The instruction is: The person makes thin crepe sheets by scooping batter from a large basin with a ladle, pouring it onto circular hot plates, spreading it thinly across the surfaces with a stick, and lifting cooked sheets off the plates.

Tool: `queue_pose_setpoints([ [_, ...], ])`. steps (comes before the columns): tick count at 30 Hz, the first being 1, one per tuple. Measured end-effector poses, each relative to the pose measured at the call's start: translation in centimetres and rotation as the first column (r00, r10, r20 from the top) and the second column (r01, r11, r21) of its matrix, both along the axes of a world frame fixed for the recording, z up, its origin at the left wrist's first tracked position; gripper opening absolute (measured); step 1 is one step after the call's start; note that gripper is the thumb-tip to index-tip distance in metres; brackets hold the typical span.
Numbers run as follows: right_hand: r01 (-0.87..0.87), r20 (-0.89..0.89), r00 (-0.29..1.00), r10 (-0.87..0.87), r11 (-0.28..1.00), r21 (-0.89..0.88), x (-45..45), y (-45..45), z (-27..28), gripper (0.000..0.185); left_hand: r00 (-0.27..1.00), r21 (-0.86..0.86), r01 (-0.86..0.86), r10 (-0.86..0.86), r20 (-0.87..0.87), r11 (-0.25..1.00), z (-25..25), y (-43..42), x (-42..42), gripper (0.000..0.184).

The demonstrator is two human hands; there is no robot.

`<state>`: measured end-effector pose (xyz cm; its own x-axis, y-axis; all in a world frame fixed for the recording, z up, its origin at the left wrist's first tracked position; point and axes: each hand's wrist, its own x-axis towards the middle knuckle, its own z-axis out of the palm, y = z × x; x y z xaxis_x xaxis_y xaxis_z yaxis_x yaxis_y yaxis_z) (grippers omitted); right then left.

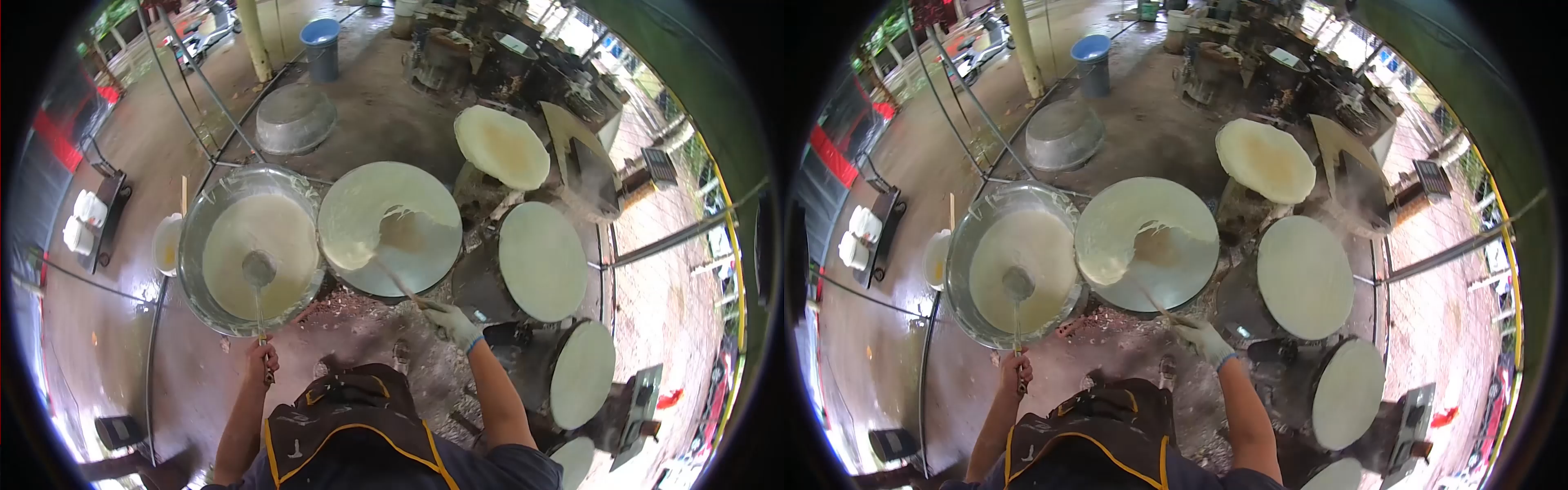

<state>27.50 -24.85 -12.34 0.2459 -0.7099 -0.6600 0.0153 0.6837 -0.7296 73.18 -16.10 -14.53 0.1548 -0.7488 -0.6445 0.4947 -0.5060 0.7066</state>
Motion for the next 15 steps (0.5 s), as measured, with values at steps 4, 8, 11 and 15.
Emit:
queue_pose_setpoints([
  [4, 0.524, 0.107, 0.842, -0.529, 0.849, 0.068, 13.0, 5.7, -1.2, 0.041, 0.996, 0.050, 0.075, -0.073, -0.046, 0.996, -0.3, 1.1, 7.0, 0.037],
  [8, 0.348, 0.281, 0.899, -0.336, 0.937, 0.007, 25.0, 1.2, -7.0, 0.037, 0.994, 0.088, 0.096, -0.091, -0.054, 0.992, 0.1, 2.0, 12.6, 0.036],
  [11, 0.533, 0.075, 0.846, -0.528, 0.840, -0.099, 28.4, 0.8, -6.0, 0.036, 0.992, 0.099, 0.068, -0.057, -0.110, 0.993, 1.3, 3.4, 15.3, 0.034],
  [15, 0.717, -0.156, 0.618, -0.770, 0.634, -0.289, 34.6, 5.5, -8.9, 0.037, 0.981, 0.078, 0.055, -0.039, -0.188, 0.995, 1.5, 4.6, 17.8, 0.032],
])
